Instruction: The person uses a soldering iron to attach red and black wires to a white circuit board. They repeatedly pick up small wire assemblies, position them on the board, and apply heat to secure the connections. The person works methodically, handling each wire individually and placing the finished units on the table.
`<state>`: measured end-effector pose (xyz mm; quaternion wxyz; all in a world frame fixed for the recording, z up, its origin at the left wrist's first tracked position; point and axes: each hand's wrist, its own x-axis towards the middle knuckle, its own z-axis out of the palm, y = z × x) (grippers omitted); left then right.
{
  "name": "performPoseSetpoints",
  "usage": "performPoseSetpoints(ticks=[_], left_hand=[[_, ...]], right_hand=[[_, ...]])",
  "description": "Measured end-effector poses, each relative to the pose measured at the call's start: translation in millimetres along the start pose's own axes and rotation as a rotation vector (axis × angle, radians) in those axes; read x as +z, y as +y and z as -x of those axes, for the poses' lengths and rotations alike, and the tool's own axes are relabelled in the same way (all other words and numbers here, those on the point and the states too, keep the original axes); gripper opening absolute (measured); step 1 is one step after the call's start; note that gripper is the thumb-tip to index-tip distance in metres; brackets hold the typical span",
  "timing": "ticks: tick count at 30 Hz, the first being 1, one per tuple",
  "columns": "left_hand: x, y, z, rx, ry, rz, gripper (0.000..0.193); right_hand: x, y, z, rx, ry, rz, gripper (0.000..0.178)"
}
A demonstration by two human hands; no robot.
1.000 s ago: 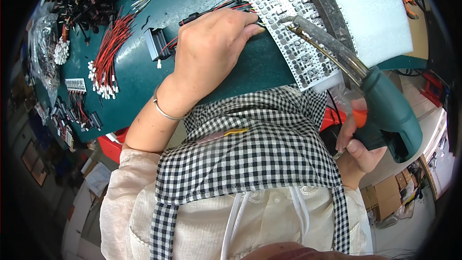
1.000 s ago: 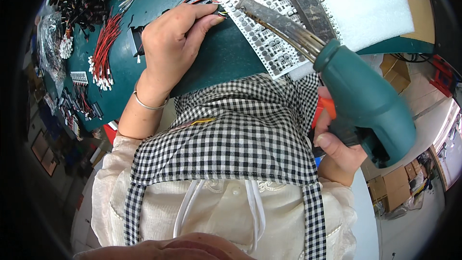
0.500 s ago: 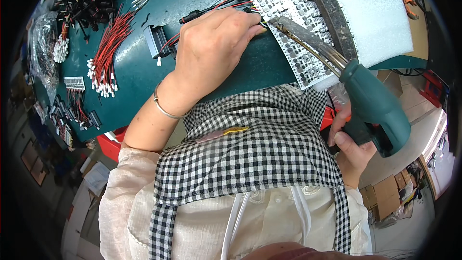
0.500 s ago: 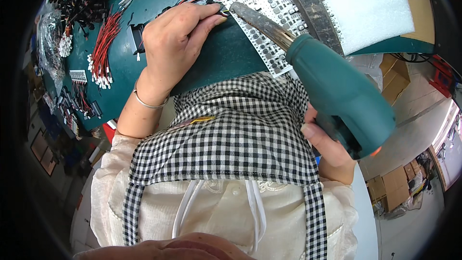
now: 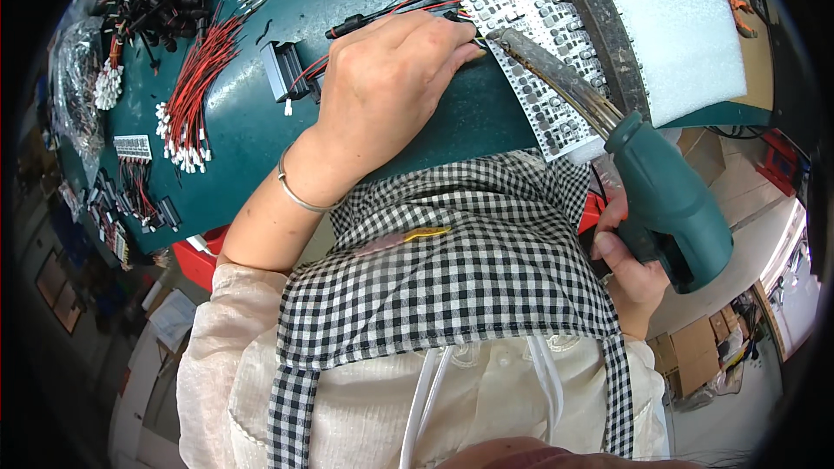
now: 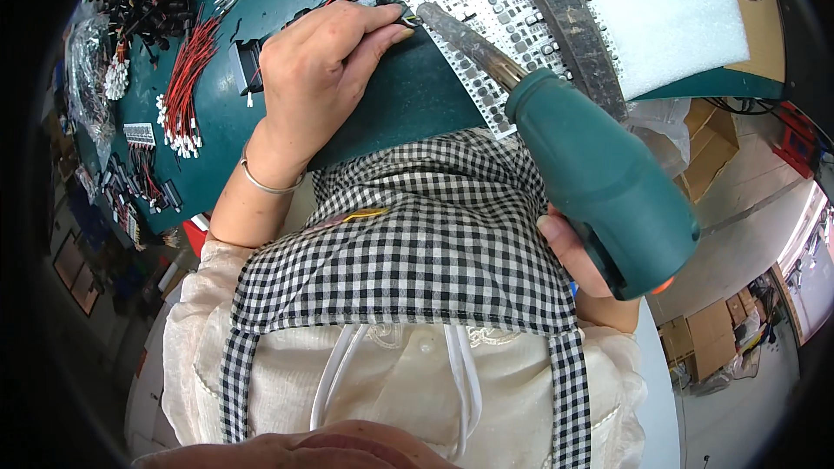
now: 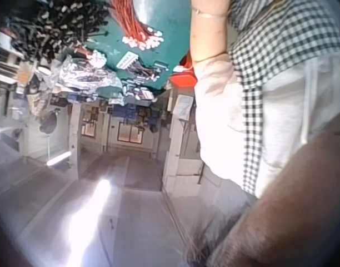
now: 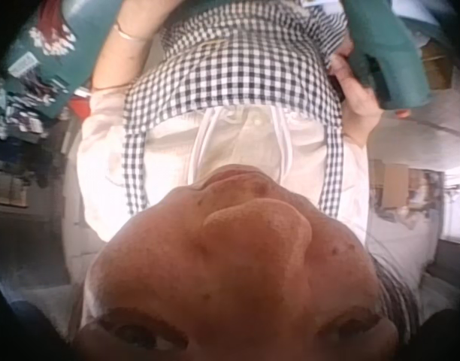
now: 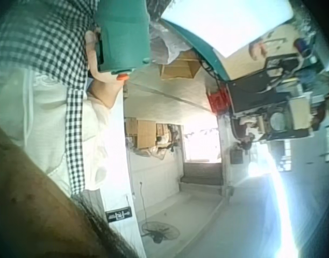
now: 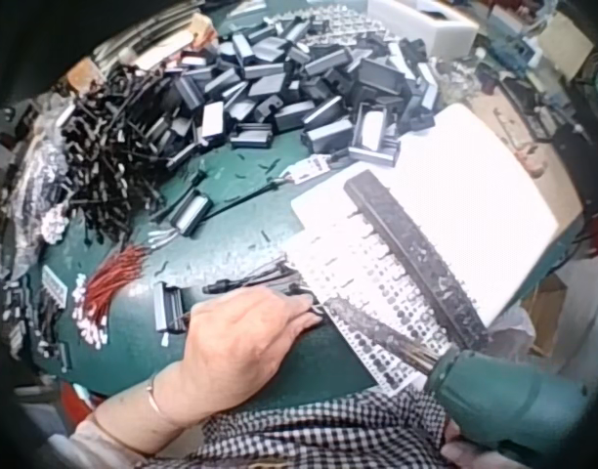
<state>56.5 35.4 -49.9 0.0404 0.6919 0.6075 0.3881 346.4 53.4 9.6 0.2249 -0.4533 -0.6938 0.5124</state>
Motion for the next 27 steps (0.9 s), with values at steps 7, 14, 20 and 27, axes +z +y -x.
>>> performPoseSetpoints(ticks=[7,14,20,27], left_hand=[[0.7,-0.4,-0.5,0.003,0.013,-0.005,0.015],[-2.0,1.8,-4.3,-0.022,-0.025,0.004,0.016],[-10.3,4.4,-8.6,-0.340,-0.180,0.243,0.016],[-17.2,5.0,-16.7,-0.633,-0.341,0.485,0.017]], right_hand=[[1.0,-11.4,-8.8,0.093,0.025,-0.483,0.058],[-2.0,-11.1,-7.1,0.084,0.014,-0.454,0.067],[-5.6,-8.8,-8.7,0.044,0.009,-0.560,0.066],[-7.4,-3.5,-1.8,0.010,0.021,-0.563,0.065]])
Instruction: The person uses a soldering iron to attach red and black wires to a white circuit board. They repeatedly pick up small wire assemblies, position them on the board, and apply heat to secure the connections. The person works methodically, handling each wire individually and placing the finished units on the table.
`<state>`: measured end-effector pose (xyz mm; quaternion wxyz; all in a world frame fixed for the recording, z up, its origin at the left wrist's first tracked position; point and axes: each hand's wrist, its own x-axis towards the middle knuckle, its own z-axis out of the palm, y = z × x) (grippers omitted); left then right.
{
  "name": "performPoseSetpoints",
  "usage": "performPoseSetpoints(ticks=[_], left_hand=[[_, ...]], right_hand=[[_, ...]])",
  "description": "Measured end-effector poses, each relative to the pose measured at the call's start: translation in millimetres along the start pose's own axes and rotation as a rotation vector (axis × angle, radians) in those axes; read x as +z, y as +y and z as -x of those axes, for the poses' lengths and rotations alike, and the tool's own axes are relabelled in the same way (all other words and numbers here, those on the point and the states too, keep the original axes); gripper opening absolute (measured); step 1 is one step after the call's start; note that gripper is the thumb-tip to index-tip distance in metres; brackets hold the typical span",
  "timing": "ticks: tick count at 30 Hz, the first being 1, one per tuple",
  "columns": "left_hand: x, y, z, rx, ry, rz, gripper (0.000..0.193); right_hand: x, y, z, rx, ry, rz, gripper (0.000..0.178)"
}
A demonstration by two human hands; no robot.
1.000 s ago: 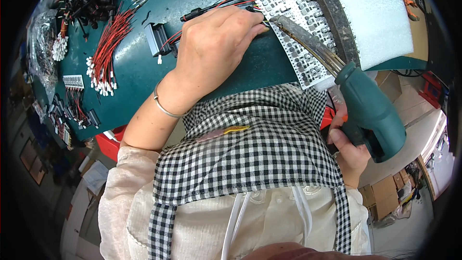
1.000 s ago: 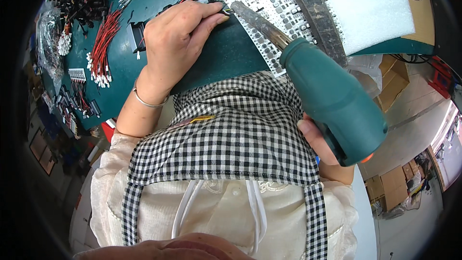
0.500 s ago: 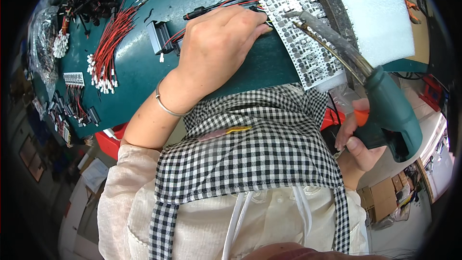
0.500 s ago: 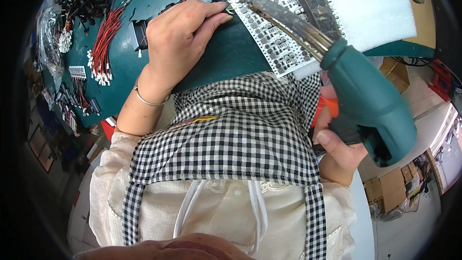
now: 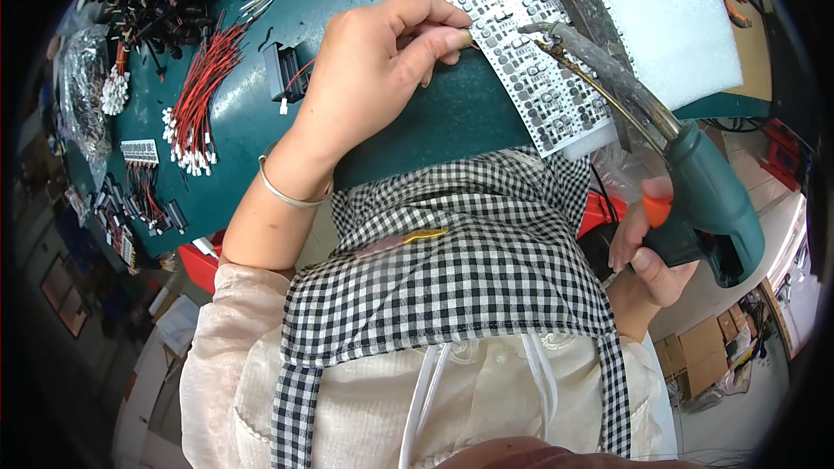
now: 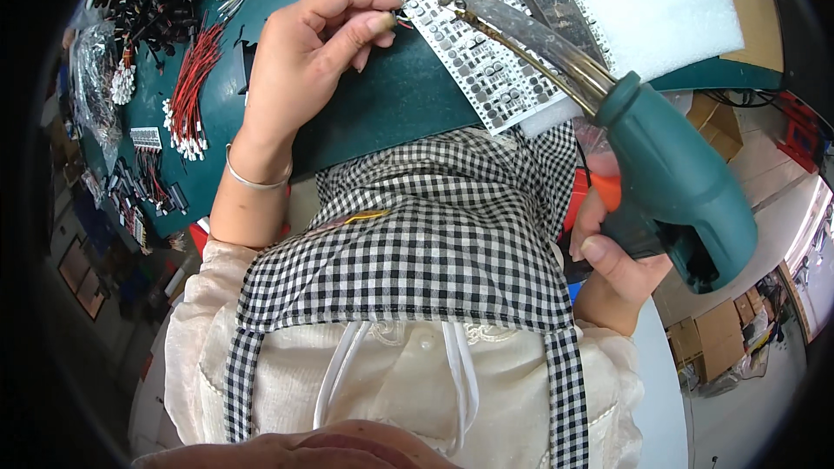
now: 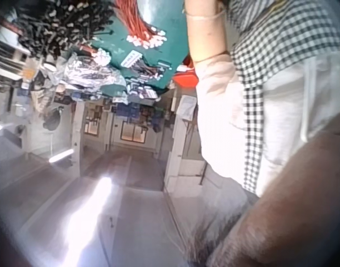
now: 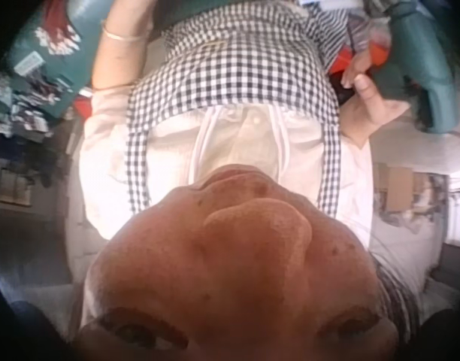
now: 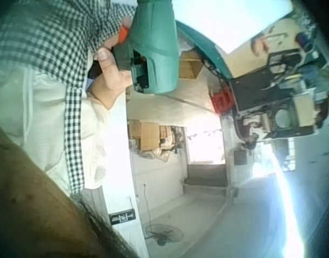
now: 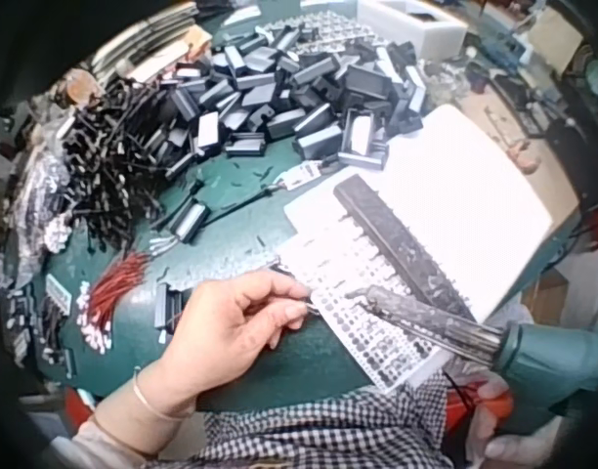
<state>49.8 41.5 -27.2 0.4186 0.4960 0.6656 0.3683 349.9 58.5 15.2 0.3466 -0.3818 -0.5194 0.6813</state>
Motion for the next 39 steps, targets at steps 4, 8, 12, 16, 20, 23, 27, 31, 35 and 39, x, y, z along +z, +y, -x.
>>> performPoseSetpoints(ticks=[4,8,12,16,20,23,27,31,35,39], left_hand=[[4.3,-10.3,0.1,0.182,0.063,-0.138,0.019],[12.5,-2.9,4.8,0.177,0.173,-0.244,0.020],[19.8,-4.7,6.8,0.200,0.236,-0.228,0.018],[24.8,-5.0,8.5,0.290,0.305,-0.306,0.017],[25.3,-6.2,6.8,0.359,0.333,-0.375,0.016],[25.4,-5.4,5.3,0.371,0.326,-0.377,0.016],[28.1,-7.1,6.1,0.374,0.355,-0.378,0.015],[28.4,-5.5,5.8,0.385,0.368,-0.393,0.015],[27.9,-6.6,5.0,0.382,0.374,-0.393,0.014],[26.3,-6.2,3.6,0.375,0.359,-0.374,0.013]], right_hand=[[-2.6,1.7,2.2,-0.007,0.014,0.000,0.064],[0.6,2.7,3.6,0.007,0.023,0.016,0.063],[0.9,4.6,8.0,0.057,0.029,0.021,0.065],[-0.5,5.6,11.1,0.097,0.018,0.063,0.064],[-0.3,10.9,14.5,0.110,-0.003,0.136,0.061],[7.4,13.5,13.9,0.084,0.048,0.154,0.060],[3.0,15.6,15.1,0.096,0.033,0.170,0.058],[6.8,14.6,13.4,0.069,0.058,0.181,0.057],[-1.6,20.4,17.4,0.070,-0.014,0.210,0.055],[-3.2,19.8,18.3,0.076,-0.035,0.253,0.053]])
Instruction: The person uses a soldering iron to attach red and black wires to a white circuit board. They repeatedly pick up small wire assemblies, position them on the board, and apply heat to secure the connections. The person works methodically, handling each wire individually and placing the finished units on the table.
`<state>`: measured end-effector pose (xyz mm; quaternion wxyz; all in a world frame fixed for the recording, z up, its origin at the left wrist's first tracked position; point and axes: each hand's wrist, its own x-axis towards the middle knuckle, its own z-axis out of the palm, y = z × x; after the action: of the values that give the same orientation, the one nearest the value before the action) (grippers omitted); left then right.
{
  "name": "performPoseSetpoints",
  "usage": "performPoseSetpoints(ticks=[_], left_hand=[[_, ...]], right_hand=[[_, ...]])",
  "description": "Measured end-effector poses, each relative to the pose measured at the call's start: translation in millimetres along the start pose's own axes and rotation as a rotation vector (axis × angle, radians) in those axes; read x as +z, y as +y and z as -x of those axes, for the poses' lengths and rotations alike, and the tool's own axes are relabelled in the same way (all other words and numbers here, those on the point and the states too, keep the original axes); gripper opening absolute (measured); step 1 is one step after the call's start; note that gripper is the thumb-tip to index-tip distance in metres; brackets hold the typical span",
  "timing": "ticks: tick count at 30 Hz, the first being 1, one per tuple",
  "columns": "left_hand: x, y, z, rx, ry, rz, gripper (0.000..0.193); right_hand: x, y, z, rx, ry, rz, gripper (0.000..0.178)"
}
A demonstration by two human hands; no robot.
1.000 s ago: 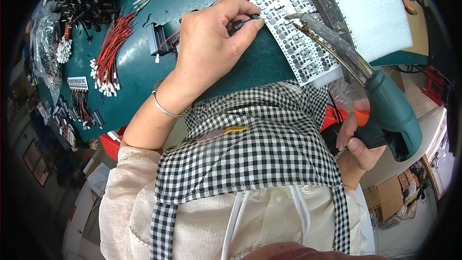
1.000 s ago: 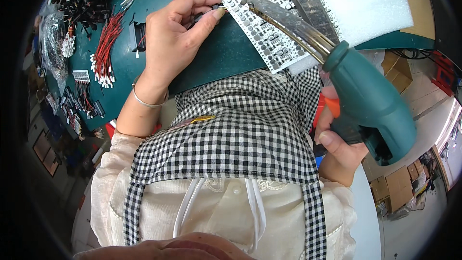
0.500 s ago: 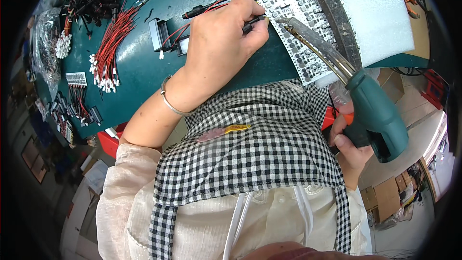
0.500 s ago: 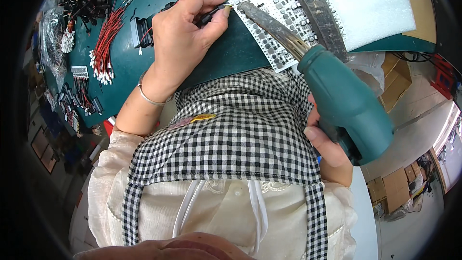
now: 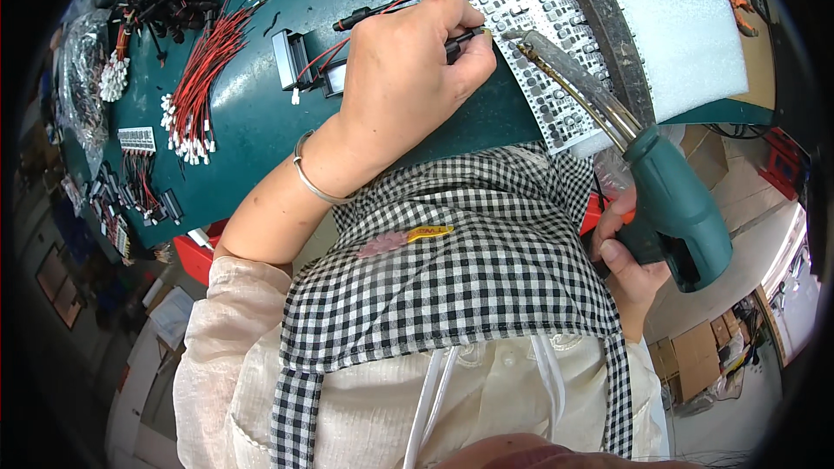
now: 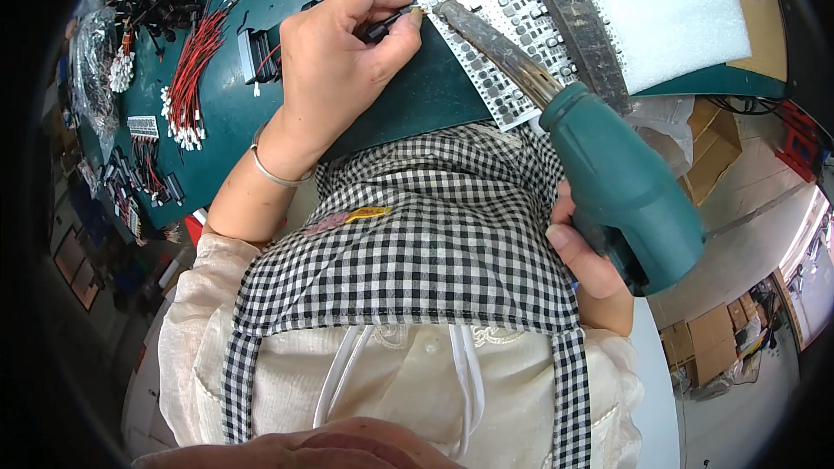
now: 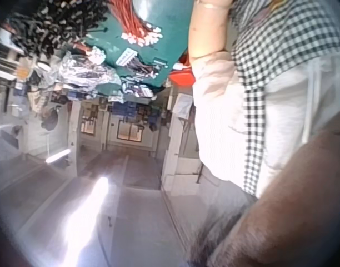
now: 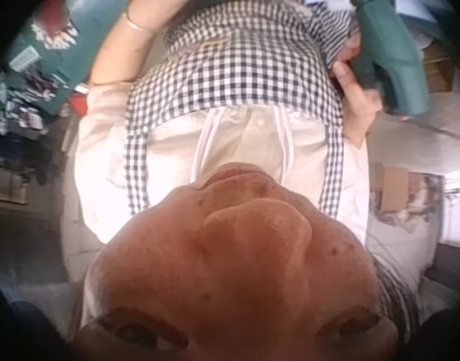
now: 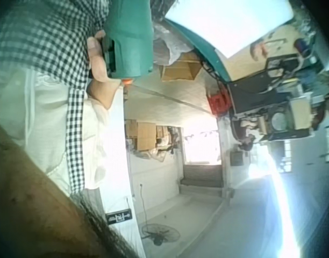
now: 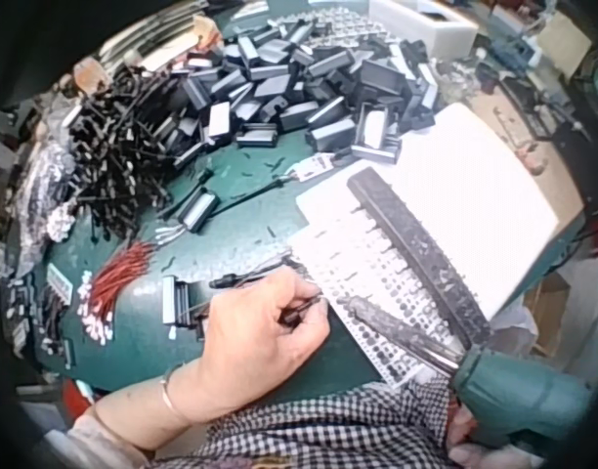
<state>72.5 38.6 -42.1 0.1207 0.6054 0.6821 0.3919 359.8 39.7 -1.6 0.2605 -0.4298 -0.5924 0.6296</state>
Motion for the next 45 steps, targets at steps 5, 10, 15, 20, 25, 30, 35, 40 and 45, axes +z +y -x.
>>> performPoseSetpoints(ticks=[5,10,15,20,25,30,35,40,45], left_hand=[[1.6,0.5,0.7,0.016,-0.001,0.008,0.011],[0.4,-0.1,0.8,0.011,-0.013,-0.007,0.010],[2.0,0.3,2.0,0.019,0.006,-0.021,0.010],[4.2,-2.4,3.7,0.066,0.039,-0.055,0.010],[4.0,-2.8,5.2,0.078,0.039,-0.068,0.010],[5.5,-3.6,4.5,0.089,0.045,-0.063,0.010],[4.5,-5.2,5.8,0.094,0.060,-0.059,0.010],[6.7,-5.7,5.2,0.107,0.064,-0.062,0.010],[6.2,-4.2,3.1,0.119,0.056,-0.071,0.010]], right_hand=[[3.8,1.6,-0.5,-0.012,0.025,-0.033,0.053],[6.2,0.5,-0.9,0.002,0.039,-0.063,0.056],[14.4,-1.2,1.2,0.026,0.104,-0.024,0.060],[14.8,-10.5,-0.4,0.079,0.077,0.105,0.028],[13.2,-4.7,-1.0,0.027,0.033,0.061,0.028],[19.8,-1.1,-2.0,0.085,0.100,-0.046,0.042],[12.3,-13.0,-11.3,-0.010,0.048,-0.232,0.060],[11.9,-20.5,-11.3,0.037,0.169,-0.308,0.066],[6.8,-17.7,-9.9,0.005,0.117,-0.322,0.066]])
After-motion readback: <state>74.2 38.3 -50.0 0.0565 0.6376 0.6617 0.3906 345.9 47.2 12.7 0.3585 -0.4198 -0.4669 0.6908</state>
